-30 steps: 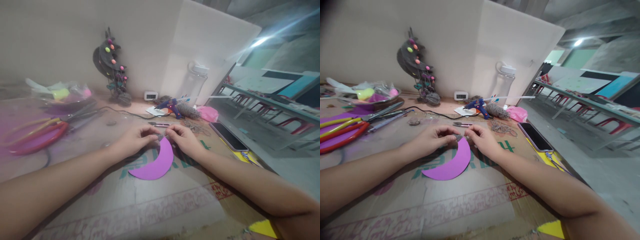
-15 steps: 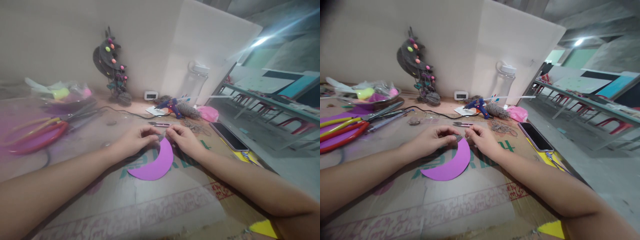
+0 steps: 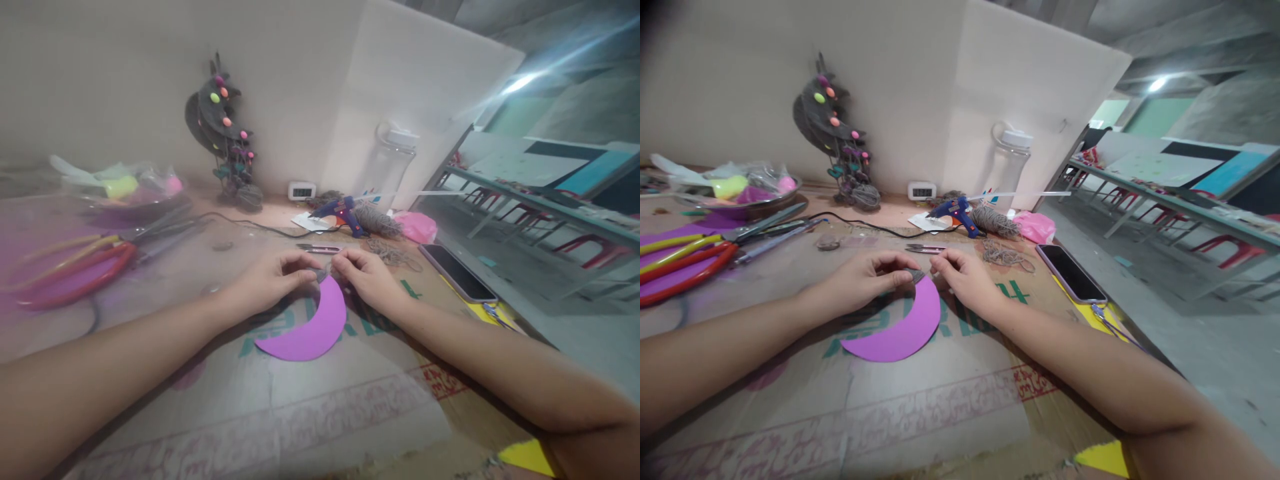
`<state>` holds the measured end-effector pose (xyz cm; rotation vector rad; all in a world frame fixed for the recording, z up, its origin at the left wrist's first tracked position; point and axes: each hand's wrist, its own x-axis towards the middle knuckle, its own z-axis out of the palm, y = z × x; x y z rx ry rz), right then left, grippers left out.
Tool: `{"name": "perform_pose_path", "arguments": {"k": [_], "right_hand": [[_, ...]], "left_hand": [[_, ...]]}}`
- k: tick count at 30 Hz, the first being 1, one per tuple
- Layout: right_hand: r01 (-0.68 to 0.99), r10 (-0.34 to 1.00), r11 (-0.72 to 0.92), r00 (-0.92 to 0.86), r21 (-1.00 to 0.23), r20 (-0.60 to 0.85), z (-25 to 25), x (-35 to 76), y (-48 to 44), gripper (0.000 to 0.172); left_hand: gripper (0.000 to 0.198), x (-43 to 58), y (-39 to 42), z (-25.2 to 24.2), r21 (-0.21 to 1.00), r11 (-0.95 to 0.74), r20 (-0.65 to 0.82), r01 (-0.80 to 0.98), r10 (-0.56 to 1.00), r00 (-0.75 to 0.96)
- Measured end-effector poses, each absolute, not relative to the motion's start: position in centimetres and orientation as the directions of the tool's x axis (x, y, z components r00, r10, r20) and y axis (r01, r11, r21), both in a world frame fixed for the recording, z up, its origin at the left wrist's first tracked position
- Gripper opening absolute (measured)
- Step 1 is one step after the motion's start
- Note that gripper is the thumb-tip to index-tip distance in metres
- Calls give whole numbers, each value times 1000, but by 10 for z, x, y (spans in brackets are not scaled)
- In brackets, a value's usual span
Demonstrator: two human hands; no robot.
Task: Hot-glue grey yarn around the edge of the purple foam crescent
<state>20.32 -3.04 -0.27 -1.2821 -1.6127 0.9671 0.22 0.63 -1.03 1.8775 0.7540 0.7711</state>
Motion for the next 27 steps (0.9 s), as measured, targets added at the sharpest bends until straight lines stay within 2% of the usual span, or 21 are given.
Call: {"name": "perform_pose_path", "arguments": {"k": [4,8,11,15,23,27], "right_hand": [[347,973,228,-119,-910,198,-1,203,-29,24],[247,968,249,-47,-937,245,0,204,-30,25],[200,956,289,-110,-936,272,1,203,-33,25],[190,948,263,-231,-946,217,1,201,-36,31],[214,965,221,-192,-951,181,-1,202,-31,23],[270,982,152,-150,-951,115,0,202,-33,22]], "left_hand": [[20,3,4,-8,937,-317,170,145,779,603],[19,4,3,-6,947,-284,162,148,823,545],[20,3,4,-7,938,-305,173,166,825,538],[22,3,6,-8,916,-355,204,187,813,546],[22,2,6,-9,918,-351,197,184,807,557],[21,2,6,-8,915,-359,201,183,801,563]]}}
